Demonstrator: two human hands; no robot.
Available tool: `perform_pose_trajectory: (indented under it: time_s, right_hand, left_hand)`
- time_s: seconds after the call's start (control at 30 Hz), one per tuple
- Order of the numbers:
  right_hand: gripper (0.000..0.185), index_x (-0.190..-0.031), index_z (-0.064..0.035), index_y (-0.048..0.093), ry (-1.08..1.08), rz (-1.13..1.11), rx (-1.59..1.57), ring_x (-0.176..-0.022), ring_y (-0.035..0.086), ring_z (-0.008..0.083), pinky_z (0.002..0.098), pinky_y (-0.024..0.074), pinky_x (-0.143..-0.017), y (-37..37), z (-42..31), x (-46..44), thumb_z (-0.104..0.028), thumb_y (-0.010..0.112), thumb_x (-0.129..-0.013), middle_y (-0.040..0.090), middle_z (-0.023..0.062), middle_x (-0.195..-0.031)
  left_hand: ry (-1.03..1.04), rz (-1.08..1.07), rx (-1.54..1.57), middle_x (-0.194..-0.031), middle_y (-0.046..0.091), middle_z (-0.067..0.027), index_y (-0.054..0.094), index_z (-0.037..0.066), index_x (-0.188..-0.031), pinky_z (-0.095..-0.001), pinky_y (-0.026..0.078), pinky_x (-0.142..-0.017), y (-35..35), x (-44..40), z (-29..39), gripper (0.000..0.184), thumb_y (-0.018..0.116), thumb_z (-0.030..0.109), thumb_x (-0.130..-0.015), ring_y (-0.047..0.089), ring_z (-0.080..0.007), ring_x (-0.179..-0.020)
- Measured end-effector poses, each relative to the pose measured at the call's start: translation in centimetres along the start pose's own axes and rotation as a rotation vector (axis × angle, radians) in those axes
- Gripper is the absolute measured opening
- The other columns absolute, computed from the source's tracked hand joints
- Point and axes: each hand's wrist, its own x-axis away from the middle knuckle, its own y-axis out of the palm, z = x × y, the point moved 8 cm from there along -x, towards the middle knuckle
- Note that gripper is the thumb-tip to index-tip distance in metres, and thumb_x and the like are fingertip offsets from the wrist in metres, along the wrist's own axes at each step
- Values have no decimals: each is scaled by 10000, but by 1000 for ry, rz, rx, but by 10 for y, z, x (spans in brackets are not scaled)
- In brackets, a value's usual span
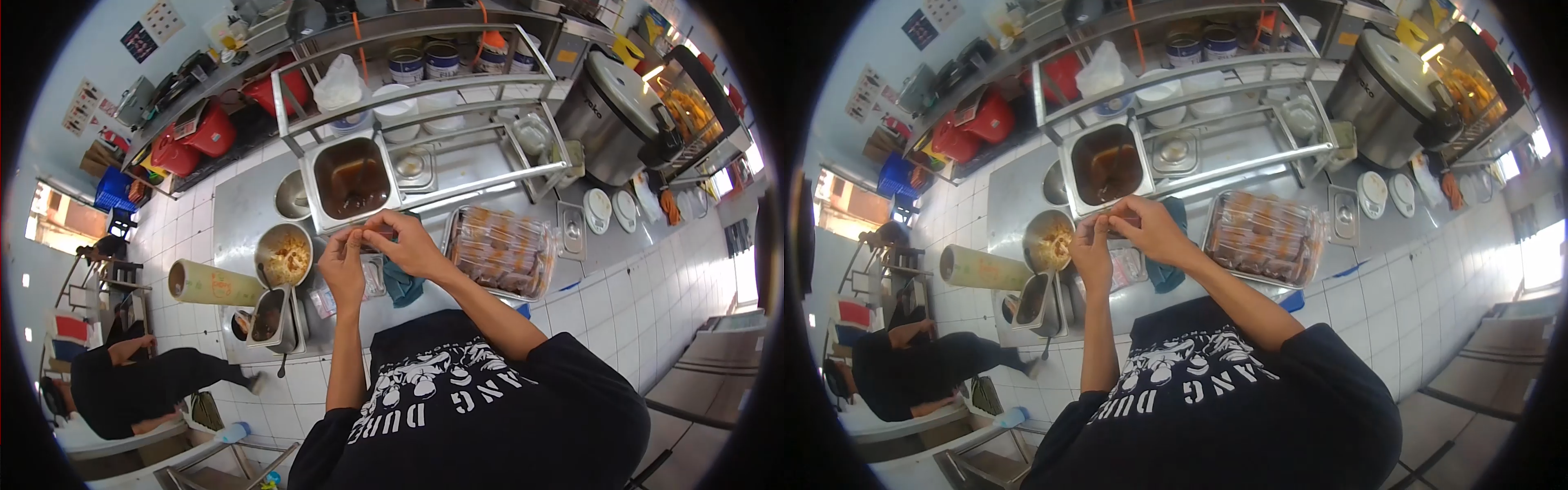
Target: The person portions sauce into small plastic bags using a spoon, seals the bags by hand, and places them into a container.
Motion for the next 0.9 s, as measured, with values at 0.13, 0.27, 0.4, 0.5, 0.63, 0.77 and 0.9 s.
perform_pose_trajectory:
  time_s: [0.13, 0.27, 0.4, 0.5, 0.63, 0.77, 0.9]
  right_hand:
    - [170, -957, 30, 626, -2, 3, 102, -786, 588, 109, 282, 487, -722, -2, 18, 24, -126, 678, -911, 658, 72, -858]
    - [157, -904, 22, 632, 190, 37, 132, -698, 568, 110, 284, 470, -643, -14, 60, 57, -125, 683, -899, 652, 77, -781]
    - [173, -937, 12, 627, 373, 42, 182, -691, 606, 130, 295, 486, -629, -34, 96, 94, -149, 679, -899, 653, 82, -757]
    - [143, -987, -4, 609, 399, 135, 108, -708, 613, 101, 257, 511, -585, -55, 133, 115, -133, 646, -938, 652, 53, -823]
    - [164, -1025, 17, 592, 456, 390, 84, -740, 665, 159, 274, 560, -552, -111, 160, 131, -123, 614, -944, 666, 112, -908]
    - [185, -1023, 51, 582, 549, 535, 66, -713, 685, 185, 272, 570, -530, -136, 154, 144, -114, 606, -943, 663, 146, -924]
    - [194, -1019, 72, 570, 460, 569, 134, -666, 698, 204, 267, 568, -513, -135, 131, 134, -102, 604, -938, 655, 159, -913]
  left_hand:
    - [-41, -87, -35, -964, 706, -81, 661, -33, -1015, -245, 501, -793, 2, 20, -18, 177, 636, 135, -967, 638, -110, -866]
    - [-132, -233, 55, -965, 708, -79, 675, -27, -986, -239, 499, -790, 8, 41, -67, 173, 640, 141, -964, 636, -107, -879]
    - [-456, -393, -25, -1035, 707, -87, 670, -31, -1145, -247, 500, -855, 22, 65, -111, 253, 657, 129, -949, 645, -132, -945]
    - [-380, -347, 64, -1104, 698, -92, 609, -25, -1263, -256, 497, -884, 31, 65, -130, 342, 629, 146, -968, 642, -140, -989]
    - [-333, -349, 65, -1119, 701, -106, 590, -5, -1291, -265, 499, -887, 48, 63, -149, 356, 612, 154, -973, 652, -150, -993]
    - [-237, -533, -145, -1101, 708, -146, 603, 3, -1266, -290, 531, -843, 87, 68, -161, 350, 634, 142, -946, 686, -188, -969]
    - [-216, -638, -224, -1094, 710, -168, 642, -13, -1204, -317, 536, -871, 115, 76, -160, 304, 623, 153, -950, 700, -218, -986]
